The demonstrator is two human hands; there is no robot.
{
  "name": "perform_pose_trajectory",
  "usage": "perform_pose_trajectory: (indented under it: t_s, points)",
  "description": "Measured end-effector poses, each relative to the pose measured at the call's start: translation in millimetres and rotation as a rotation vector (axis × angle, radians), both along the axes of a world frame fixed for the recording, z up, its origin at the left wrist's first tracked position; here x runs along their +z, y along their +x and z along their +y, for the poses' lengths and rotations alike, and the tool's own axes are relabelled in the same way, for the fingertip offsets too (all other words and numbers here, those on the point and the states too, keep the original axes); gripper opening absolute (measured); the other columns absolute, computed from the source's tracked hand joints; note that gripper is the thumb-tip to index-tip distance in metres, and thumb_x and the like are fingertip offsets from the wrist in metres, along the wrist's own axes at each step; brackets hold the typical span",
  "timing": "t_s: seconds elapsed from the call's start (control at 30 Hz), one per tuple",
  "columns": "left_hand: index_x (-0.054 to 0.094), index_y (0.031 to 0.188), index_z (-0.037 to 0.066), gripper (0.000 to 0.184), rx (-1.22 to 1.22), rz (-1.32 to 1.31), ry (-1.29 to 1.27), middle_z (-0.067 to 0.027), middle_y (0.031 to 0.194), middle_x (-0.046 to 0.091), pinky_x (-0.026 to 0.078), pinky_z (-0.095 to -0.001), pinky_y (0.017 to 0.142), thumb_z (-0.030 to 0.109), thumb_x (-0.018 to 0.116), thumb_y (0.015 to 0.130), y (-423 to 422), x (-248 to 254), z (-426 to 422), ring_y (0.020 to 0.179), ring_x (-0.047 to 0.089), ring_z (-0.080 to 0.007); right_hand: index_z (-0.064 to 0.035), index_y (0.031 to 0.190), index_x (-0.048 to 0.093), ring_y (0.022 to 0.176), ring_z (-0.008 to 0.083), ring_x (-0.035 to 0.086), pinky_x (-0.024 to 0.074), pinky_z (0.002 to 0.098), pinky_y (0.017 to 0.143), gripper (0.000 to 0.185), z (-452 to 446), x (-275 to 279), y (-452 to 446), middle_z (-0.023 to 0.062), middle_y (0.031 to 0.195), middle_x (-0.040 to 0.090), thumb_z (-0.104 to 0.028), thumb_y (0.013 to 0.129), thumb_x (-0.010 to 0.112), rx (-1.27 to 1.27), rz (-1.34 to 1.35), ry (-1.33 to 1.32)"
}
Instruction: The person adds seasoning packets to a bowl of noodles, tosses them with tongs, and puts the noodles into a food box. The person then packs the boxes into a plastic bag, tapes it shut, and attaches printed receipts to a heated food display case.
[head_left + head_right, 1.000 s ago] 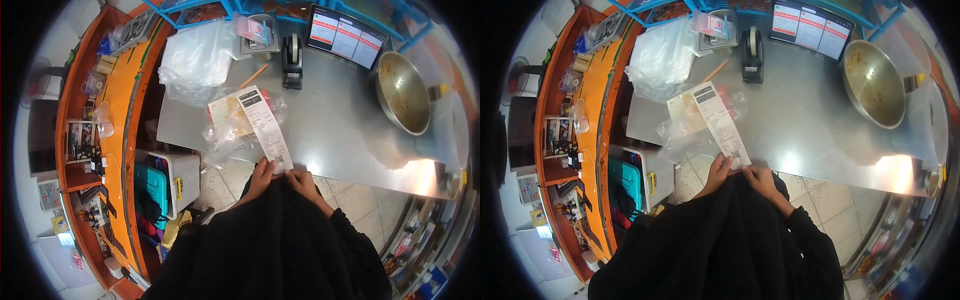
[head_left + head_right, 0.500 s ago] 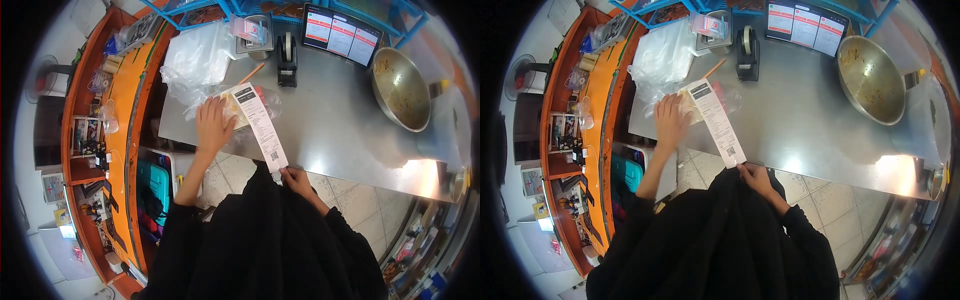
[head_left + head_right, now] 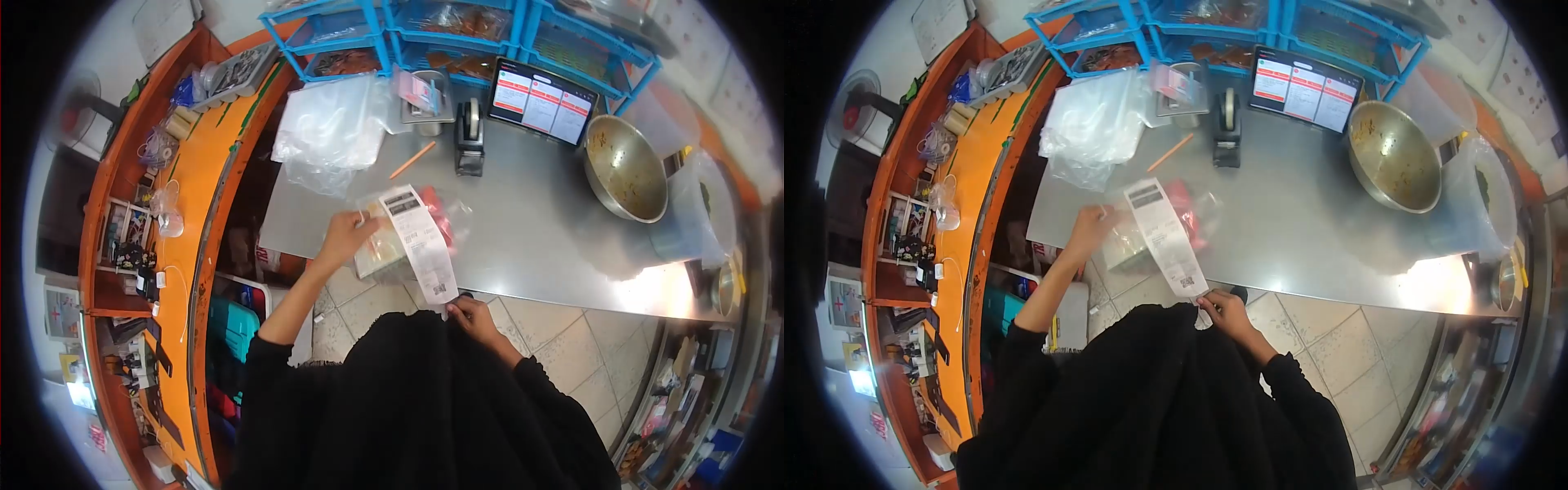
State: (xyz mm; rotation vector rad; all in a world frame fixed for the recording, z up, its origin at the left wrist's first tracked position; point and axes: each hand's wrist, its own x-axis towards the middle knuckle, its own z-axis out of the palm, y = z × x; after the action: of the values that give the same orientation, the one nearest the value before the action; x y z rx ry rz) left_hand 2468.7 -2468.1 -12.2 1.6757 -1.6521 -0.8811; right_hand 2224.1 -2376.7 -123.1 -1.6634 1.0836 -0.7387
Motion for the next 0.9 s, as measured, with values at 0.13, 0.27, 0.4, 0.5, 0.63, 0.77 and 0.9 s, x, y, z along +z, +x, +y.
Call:
perform_pose_trajectory:
  t_s: [0.13, 0.27, 0.4, 0.5, 0.63, 0.77, 0.9]
  points:
    - [0.046, 0.052, 0.004, 0.024, -0.032, 0.394, 0.118, 0.0054, 0.047, 0.039, 0.028, -0.0201, 0.044, 0.018, 0.055, 0.069, 37.0, 13.3, 60.6, 0.047, 0.033, -0.0018, -0.0043, 0.078, 0.054, 0.064, 0.0269, 0.053, 0.0418, 0.0313, 0.057, 0.019, 2.0, -18.4, 36.8, 0.0119, 0.072, 0.054, -0.022, 0.07, 0.056, 0.151, -0.018, -0.189]
    - [0.035, 0.048, 0.007, 0.029, -0.156, 0.567, 0.129, 0.0067, 0.049, 0.03, 0.021, -0.0199, 0.044, 0.014, 0.054, 0.069, 83.2, 40.2, 117.2, 0.049, 0.028, -0.0016, -0.0056, 0.086, 0.053, 0.07, 0.0272, 0.053, 0.0424, 0.0318, 0.06, 0.025, 7.2, -35.5, 85.6, 0.012, 0.078, 0.055, -0.023, 0.068, 0.057, 0.32, -0.028, -0.327]
    - [0.031, 0.046, 0.009, 0.032, -0.013, 0.687, 0.173, 0.0065, 0.048, 0.029, 0.02, -0.0193, 0.045, 0.014, 0.054, 0.068, 136.8, 40.1, 170.9, 0.049, 0.027, -0.0013, -0.0043, 0.089, 0.051, 0.073, 0.027, 0.053, 0.0417, 0.0324, 0.061, 0.027, 7.4, -8.1, 151.9, 0.0122, 0.081, 0.054, -0.022, 0.069, 0.056, 0.402, 0.032, -0.367]
    - [0.047, 0.056, 0.004, 0.018, 0.244, 0.763, 0.281, 0.0018, 0.053, 0.044, 0.031, -0.0193, 0.046, 0.015, 0.052, 0.07, 170.6, 28.1, 194.4, 0.048, 0.04, -0.0039, -0.0033, 0.092, 0.05, 0.075, 0.0269, 0.053, 0.0412, 0.0328, 0.063, 0.029, 10.6, 9.9, 199.7, 0.0124, 0.083, 0.054, -0.021, 0.069, 0.055, 0.426, 0.075, -0.425]
    - [0.055, 0.077, -0.003, 0.022, 0.595, 0.823, 0.307, -0.0062, 0.066, 0.055, 0.041, -0.0215, 0.053, 0.018, 0.05, 0.072, 217.6, 28.8, 198.1, 0.057, 0.051, -0.0096, -0.0016, 0.082, 0.053, 0.07, 0.0275, 0.053, 0.0409, 0.0328, 0.06, 0.023, -0.6, -48.5, 250.9, 0.013, 0.074, 0.054, -0.021, 0.07, 0.053, 0.408, -0.065, -0.249]
    - [0.055, 0.084, -0.004, 0.028, 0.731, 0.727, 0.097, -0.0092, 0.077, 0.056, 0.042, -0.024, 0.06, 0.022, 0.05, 0.073, 272.0, 34.1, 187.6, 0.069, 0.053, -0.0135, 0.0018, 0.068, 0.055, 0.058, 0.0158, 0.054, 0.0417, 0.0262, 0.056, 0.027, -9.1, -43.5, 280.1, 0.0108, 0.06, 0.055, -0.022, 0.078, 0.047, 0.53, 0.147, -0.051]
    - [0.049, 0.096, -0.003, 0.037, 0.85, 0.937, -0.024, -0.0115, 0.09, 0.053, 0.041, -0.0241, 0.066, 0.026, 0.05, 0.074, 347.7, 29.3, 155.4, 0.072, 0.051, -0.0145, 0.0026, 0.069, 0.055, 0.058, 0.0137, 0.053, 0.0414, 0.0251, 0.056, 0.029, -39.0, -52.5, 332.9, 0.0093, 0.062, 0.056, -0.023, 0.079, 0.045, 0.566, 0.081, -0.007]
